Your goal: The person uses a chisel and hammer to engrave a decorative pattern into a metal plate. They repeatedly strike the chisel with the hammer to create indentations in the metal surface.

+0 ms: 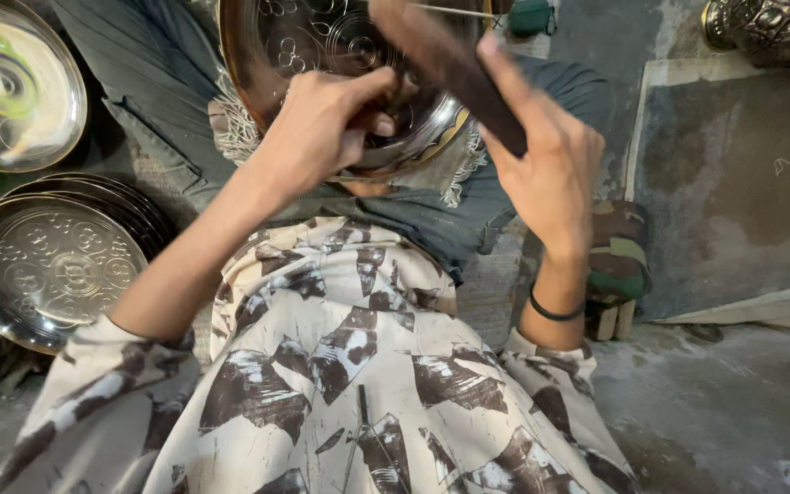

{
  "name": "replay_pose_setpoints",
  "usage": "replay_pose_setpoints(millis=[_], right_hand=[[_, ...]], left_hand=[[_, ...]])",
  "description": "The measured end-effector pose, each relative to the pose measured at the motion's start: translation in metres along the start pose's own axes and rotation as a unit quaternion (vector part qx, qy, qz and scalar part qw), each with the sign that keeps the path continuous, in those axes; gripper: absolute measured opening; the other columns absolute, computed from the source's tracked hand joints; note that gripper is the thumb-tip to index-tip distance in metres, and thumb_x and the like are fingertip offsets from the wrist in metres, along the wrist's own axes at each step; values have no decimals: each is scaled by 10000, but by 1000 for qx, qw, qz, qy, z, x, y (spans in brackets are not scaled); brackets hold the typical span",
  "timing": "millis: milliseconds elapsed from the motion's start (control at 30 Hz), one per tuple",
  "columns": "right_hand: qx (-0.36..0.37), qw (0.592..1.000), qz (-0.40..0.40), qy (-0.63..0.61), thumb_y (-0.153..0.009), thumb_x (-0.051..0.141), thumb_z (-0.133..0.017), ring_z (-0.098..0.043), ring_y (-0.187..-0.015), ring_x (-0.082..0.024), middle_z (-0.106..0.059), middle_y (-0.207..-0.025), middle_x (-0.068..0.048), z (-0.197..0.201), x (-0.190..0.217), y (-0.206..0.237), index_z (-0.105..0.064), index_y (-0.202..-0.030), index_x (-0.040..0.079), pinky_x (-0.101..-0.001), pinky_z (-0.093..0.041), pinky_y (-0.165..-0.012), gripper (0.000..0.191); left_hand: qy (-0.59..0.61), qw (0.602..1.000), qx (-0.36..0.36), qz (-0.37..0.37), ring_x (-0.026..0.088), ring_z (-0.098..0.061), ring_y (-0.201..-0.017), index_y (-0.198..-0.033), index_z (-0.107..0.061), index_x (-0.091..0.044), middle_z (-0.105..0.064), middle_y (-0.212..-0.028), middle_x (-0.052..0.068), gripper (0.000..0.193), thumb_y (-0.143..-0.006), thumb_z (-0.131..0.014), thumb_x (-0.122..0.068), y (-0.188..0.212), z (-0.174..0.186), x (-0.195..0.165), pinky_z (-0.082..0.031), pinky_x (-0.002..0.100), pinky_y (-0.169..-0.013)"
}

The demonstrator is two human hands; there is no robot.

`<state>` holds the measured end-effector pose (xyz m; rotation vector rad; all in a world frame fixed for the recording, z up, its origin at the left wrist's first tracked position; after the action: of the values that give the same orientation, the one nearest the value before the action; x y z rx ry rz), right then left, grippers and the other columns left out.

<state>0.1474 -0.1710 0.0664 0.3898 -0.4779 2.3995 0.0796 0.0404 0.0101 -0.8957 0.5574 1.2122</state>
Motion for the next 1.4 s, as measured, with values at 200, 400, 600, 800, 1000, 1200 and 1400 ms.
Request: replay_pose_setpoints(millis=[200, 400, 600, 800, 1000, 1200, 1400], right_hand=[[33, 999, -30, 10, -956, -7, -783, -738, -895, -271, -736, -1047, -103, 4, 3, -4, -456, -1587, 292, -394, -549, -775, 771], [19, 997, -58, -49, -953, -2, -794, -741, -954, -260, -749, -1188, -150, 0, -4, 17, -481, -1589, 229, -371, -574, -801, 746], [-78, 957, -195, -199, -1016, 46, -816, -676, -726, -140, -734, -968, -103, -22, -22, 48, -484, -1593, 145, -313, -540, -703, 673], [-126, 946, -255, -158, -965, 83, -819, -637, -684, -103, -681, -822, -82, -33, -20, 70, -434, -1583, 124, -311, -511, -637, 730], [-233, 908, -216, -275, -1042, 37, -732, -703, -837, -177, -672, -1070, -82, -54, -7, 76, -321, -1632, 169, -318, -608, -713, 732], [-160, 907, -290, -259, -965, 39, -733, -676, -910, -303, -664, -1160, -201, -41, -14, 54, -395, -1566, 94, -392, -582, -775, 692], [-109, 990, -33, -85, -980, -11, -754, -709, -1121, -366, -681, -1295, -178, -6, 4, 10, -437, -1574, 181, -432, -559, -948, 700]], left_hand=[[35, 997, -13, 73, 326, -737, -773, -1064, -600, -29, -720, -839, 134, 352, -739, -637, 100, 4, -5, 3, -551, 403, -668], [23, 999, 4, 29, 341, -724, -784, -1103, -622, -22, -707, -855, 164, 314, -818, -701, 84, -2, 0, 3, -541, 406, -672], [-2, 990, 129, -54, 398, -668, -741, -1079, -621, -21, -671, -793, 178, 344, -759, -724, 53, -26, -6, 9, -503, 454, -632], [0, 970, 236, -52, 389, -662, -754, -972, -578, -46, -659, -723, 120, 272, -760, -724, 43, -37, -10, 6, -457, 483, -625], [-12, 966, 253, -60, 368, -689, -768, -1019, -602, -73, -701, -745, 93, 349, -712, -701, 60, -40, -9, 2, -470, 492, -613], [-42, 977, 204, -40, 381, -682, -780, -1076, -640, -68, -691, -790, 151, 252, -862, -773, -56, -29, -5, 6, -499, 481, -656], [-2, 996, 91, 9, 384, -699, -746, -1195, -649, -21, -732, -836, 143, 556, -651, -647, 95, -17, 0, -1, -540, 454, -650]])
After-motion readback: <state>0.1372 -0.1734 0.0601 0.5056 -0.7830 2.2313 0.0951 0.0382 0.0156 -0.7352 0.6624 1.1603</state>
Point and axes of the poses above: each hand's wrist, its own y-axis away from the middle knuckle, its own z-axis out of the back of the hand, x = y × z, the point moved 5 cm from there along -y, towards the middle knuckle
